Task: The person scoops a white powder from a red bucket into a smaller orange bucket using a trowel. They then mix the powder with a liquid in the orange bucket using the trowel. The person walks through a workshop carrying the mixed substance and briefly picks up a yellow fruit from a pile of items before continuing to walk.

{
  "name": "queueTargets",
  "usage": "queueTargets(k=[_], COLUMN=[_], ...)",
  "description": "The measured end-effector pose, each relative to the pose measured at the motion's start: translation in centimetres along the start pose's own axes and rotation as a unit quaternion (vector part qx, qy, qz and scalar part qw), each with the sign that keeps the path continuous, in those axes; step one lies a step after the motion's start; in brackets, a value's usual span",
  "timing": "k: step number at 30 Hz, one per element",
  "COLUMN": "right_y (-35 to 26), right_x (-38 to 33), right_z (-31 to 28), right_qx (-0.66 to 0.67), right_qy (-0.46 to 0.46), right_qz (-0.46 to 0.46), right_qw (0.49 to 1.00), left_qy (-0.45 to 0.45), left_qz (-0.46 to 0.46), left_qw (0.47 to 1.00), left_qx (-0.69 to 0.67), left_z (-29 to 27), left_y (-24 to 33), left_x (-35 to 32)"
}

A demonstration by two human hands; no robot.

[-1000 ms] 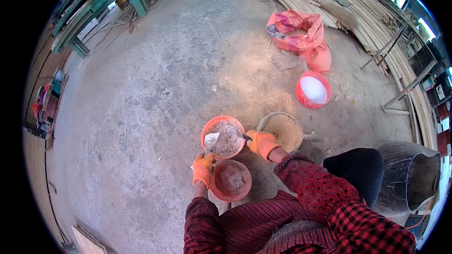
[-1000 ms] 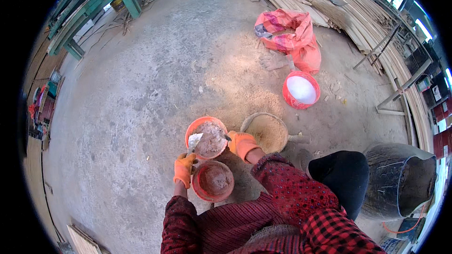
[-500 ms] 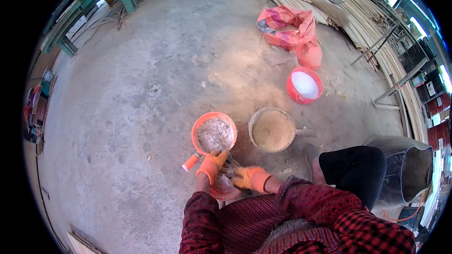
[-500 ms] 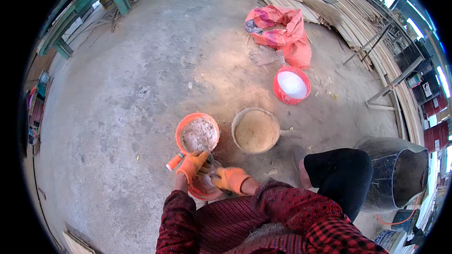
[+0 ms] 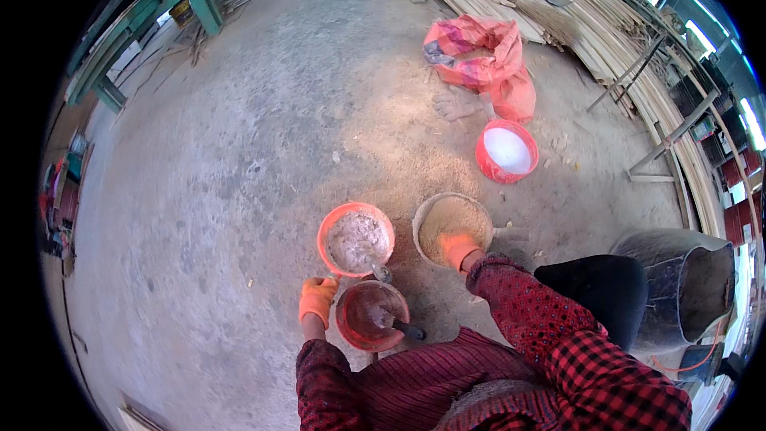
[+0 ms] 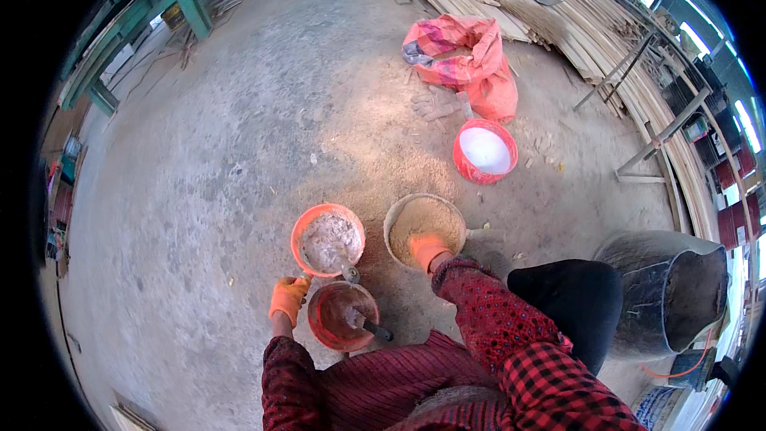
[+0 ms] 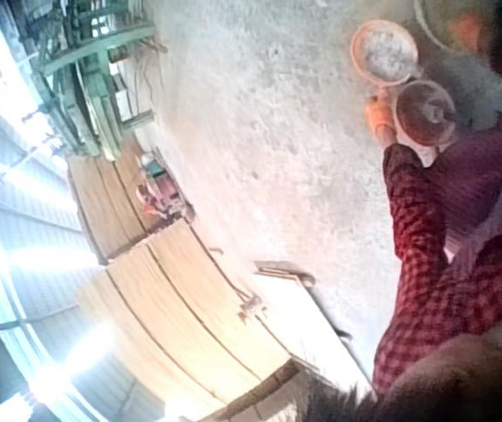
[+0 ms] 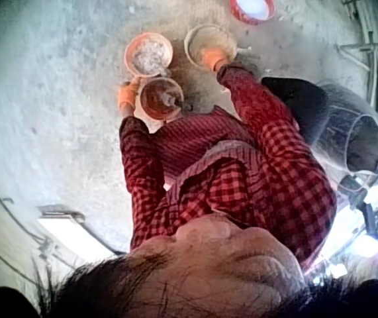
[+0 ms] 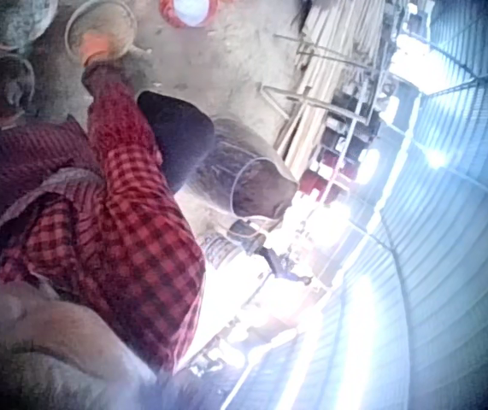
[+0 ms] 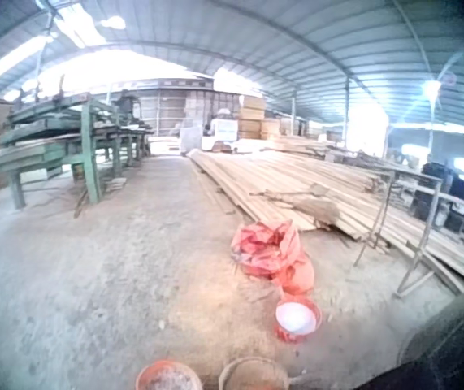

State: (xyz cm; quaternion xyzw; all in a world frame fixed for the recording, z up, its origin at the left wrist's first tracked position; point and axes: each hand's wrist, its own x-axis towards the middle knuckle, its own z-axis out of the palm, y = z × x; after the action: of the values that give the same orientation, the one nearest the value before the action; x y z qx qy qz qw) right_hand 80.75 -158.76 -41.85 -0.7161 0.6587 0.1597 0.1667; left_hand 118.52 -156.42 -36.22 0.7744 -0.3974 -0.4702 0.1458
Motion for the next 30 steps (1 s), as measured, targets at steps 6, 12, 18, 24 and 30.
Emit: queueTargets(k=[6, 12, 18, 24, 30], right_y=[3.3, -7.0, -9.7, -7.7, -9.9], right_x=[1.7, 2.4, 2.7, 3.1, 3.5], right_z=[-6.3, -14.2, -16.5, -17.8, -27.3], right_qx=[0.016, 0.178, 0.0, 0.038, -0.02], right_qy=[0.078, 0.151, -0.061, 0.022, 0.012], right_qz=[-0.011, -0.13, -0.194, -0.299, -0.234], right_qw=[0.997, 0.964, 0.979, 0.953, 0.972], left_qy=[-0.278, -0.267, -0.241, -0.235, -0.135], left_qz=[-0.023, -0.1, -0.024, 0.0, -0.005], left_qw=[0.918, 0.912, 0.903, 0.865, 0.921], left_qx=[-0.28, -0.296, -0.355, -0.444, -0.365], left_z=[3.1, 6.6, 5.2, 5.1, 5.8], left_y=[0.2, 4.5, 4.4, 8.1, 8.7], left_x=[-0.6, -2.8, -4.0, -5.4, -5.9])
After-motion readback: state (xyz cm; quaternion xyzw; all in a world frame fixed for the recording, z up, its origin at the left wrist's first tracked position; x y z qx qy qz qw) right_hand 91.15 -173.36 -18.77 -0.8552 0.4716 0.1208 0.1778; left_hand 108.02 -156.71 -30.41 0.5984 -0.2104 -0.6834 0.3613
